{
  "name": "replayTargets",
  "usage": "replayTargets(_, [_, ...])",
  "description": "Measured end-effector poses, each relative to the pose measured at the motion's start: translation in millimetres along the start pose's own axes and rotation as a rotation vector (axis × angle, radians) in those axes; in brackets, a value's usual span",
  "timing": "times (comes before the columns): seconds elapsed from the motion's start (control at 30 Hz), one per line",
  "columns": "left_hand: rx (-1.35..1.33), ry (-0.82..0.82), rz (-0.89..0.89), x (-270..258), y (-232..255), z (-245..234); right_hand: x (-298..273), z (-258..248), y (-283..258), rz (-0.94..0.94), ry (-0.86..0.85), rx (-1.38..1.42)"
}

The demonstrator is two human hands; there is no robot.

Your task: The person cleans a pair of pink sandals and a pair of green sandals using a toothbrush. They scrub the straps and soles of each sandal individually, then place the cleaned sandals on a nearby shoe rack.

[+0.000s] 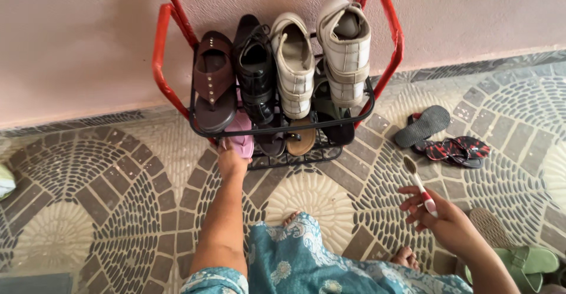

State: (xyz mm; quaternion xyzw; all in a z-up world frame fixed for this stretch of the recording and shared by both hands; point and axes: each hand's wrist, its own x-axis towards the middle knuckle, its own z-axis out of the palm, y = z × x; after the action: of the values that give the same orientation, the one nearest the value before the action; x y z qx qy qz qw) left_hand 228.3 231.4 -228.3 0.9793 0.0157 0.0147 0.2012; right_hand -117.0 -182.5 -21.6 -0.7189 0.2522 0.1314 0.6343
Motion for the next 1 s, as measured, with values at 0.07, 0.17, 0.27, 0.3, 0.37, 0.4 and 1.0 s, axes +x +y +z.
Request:
replayTargets(0.07, [-0.023, -0.021, -0.034, 1.5, -5.3, 10.5, 2.5, 5.2, -6.9, 0.04, 0.043, 0.004])
replayTargets(0.17, [-0.014, 0.131, -0.075, -12.4, 12.0, -2.4, 3.6, 17.7, -15.7, 0.076, 0.091, 0.033])
replayTargets(0.27, [-0.212, 0.14, -0.496, -52.4, 83.5, -40.0, -5.0, 28.6, -17.8, 0.092, 0.156, 0.018])
replayTargets(0.3, [-0.318, 0.108, -0.648, -69.9, 111.9, -56.4, -2.9, 32.8, -18.6, 0.006, 0.177, 0.02])
replayTargets(0.37, [-0.702, -0.061, -0.709, -110.3, 171.7, -82.1, -10.5, 31.4, -15.7, -0.061, 0.259, 0.025])
replayTargets(0.4, [-0.892, -0.128, -0.743, -130.0, 200.1, -93.4, -14.5, 35.5, -15.5, -0.044, 0.318, 0.036])
replayTargets(1.0, [-1.352, -0.636, 0.03, -353.9, 344.6, -7.0, -140.3, -182.2, 341.9, 0.485, 1.068, 0.047])
